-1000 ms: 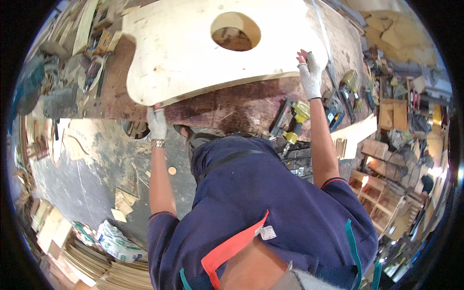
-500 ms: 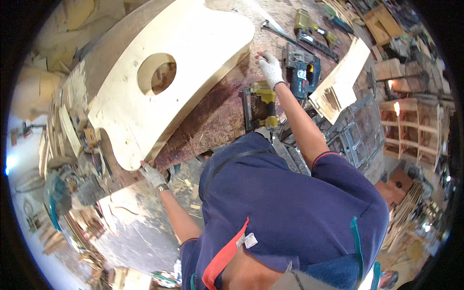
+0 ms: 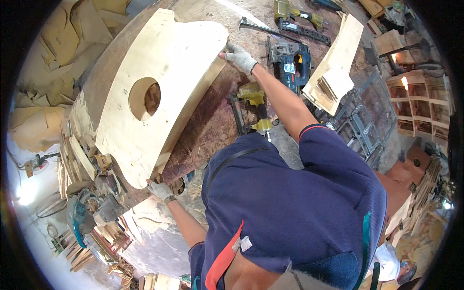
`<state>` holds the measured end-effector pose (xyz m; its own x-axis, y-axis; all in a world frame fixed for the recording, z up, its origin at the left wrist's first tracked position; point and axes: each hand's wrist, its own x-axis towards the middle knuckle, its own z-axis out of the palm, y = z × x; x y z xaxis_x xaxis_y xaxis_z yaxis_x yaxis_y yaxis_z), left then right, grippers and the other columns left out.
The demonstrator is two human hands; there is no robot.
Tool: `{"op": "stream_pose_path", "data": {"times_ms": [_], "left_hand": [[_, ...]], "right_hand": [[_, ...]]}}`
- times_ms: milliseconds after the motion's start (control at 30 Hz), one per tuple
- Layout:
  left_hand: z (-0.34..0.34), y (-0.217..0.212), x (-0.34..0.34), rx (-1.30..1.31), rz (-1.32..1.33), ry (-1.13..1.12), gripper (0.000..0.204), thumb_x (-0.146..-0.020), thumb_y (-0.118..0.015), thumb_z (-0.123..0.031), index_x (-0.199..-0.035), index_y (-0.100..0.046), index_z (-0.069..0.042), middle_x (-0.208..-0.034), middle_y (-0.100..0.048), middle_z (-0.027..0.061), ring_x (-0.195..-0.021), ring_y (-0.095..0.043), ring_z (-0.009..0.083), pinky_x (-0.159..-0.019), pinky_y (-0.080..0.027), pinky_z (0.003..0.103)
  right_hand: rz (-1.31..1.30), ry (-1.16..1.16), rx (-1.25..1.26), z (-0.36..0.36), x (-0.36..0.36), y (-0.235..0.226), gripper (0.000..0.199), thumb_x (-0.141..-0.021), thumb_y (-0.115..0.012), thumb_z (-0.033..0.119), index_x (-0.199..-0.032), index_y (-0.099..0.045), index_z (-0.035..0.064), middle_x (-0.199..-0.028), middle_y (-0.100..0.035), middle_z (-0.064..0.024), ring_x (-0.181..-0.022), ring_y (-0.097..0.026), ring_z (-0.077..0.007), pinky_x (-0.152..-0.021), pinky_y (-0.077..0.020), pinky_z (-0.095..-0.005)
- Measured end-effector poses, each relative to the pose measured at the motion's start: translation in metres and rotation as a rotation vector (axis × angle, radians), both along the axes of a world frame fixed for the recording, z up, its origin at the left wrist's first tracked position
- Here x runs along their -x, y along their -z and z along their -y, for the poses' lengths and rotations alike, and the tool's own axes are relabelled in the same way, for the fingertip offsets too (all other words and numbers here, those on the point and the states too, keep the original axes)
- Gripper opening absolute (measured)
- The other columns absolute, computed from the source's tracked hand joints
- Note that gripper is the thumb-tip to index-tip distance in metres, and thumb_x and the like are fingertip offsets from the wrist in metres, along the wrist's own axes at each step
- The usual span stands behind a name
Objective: The person uses a pneumatic nail gun to attach a thin wooden strip along the edge of a large curved wooden panel with a central hole. They repeatedly reposition the panel and fire nails along the perimeter. Later, they move to a chop saw, place a small wooden piece on the table, and adjust the blade guard.
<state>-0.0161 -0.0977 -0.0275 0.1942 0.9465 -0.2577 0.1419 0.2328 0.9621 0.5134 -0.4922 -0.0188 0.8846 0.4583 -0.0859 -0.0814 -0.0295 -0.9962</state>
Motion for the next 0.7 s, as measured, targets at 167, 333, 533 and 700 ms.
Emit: {"op": "stream_pose_path", "data": {"times_ms": [167, 333, 533, 700], "left_hand": [[0.015, -0.013, -0.020, 0.004, -0.014, -0.023, 0.066, -0.104, -0.053, -0.052, -0.146, -0.041, -0.002, -0.141, -0.047, 0.0170, -0.119, -0.055, 0.0313, -0.094, -0.053, 0.052], [0.020, -0.020, -0.010, -0.116, -0.433, -0.248, 0.069, -0.102, -0.058, -0.049, -0.146, -0.040, 0.001, -0.143, -0.050, 0.0196, -0.120, -0.055, 0.0359, -0.093, -0.053, 0.049], [0.151, -0.069, -0.195, -1.067, -0.638, 0.193, 0.061, -0.089, -0.080, -0.039, -0.132, -0.057, -0.002, -0.123, -0.061, 0.0157, -0.115, -0.059, 0.0340, -0.097, -0.049, 0.046], [0.171, -0.100, -0.325, -1.309, -0.629, 1.042, 0.086, -0.073, -0.089, -0.036, -0.144, -0.053, -0.003, -0.151, -0.052, 0.0214, -0.146, -0.042, 0.0378, -0.121, -0.034, 0.046]], "right_hand": [[0.094, 0.097, -0.028, -0.004, -0.013, 0.032, 0.074, -0.089, -0.081, 0.030, -0.148, -0.050, -0.0018, -0.130, -0.065, -0.0112, -0.117, -0.059, -0.0197, -0.101, -0.0464, -0.0311], [0.004, 0.028, -0.075, -0.004, 0.009, -0.009, 0.081, -0.086, -0.082, 0.036, -0.149, -0.048, -0.0031, -0.135, -0.064, -0.0170, -0.126, -0.059, -0.0261, -0.109, -0.0440, -0.0348], [-0.070, 0.060, 0.038, 0.002, 0.011, -0.019, 0.081, -0.086, -0.082, 0.036, -0.149, -0.048, -0.0027, -0.139, -0.062, -0.0200, -0.131, -0.056, -0.0291, -0.111, -0.0430, -0.0364], [0.070, 0.093, 0.033, -0.001, 0.001, 0.010, 0.084, -0.085, -0.081, 0.042, -0.147, -0.050, -0.0035, -0.138, -0.063, -0.0220, -0.128, -0.058, -0.0305, -0.110, -0.0445, -0.0374]]}}
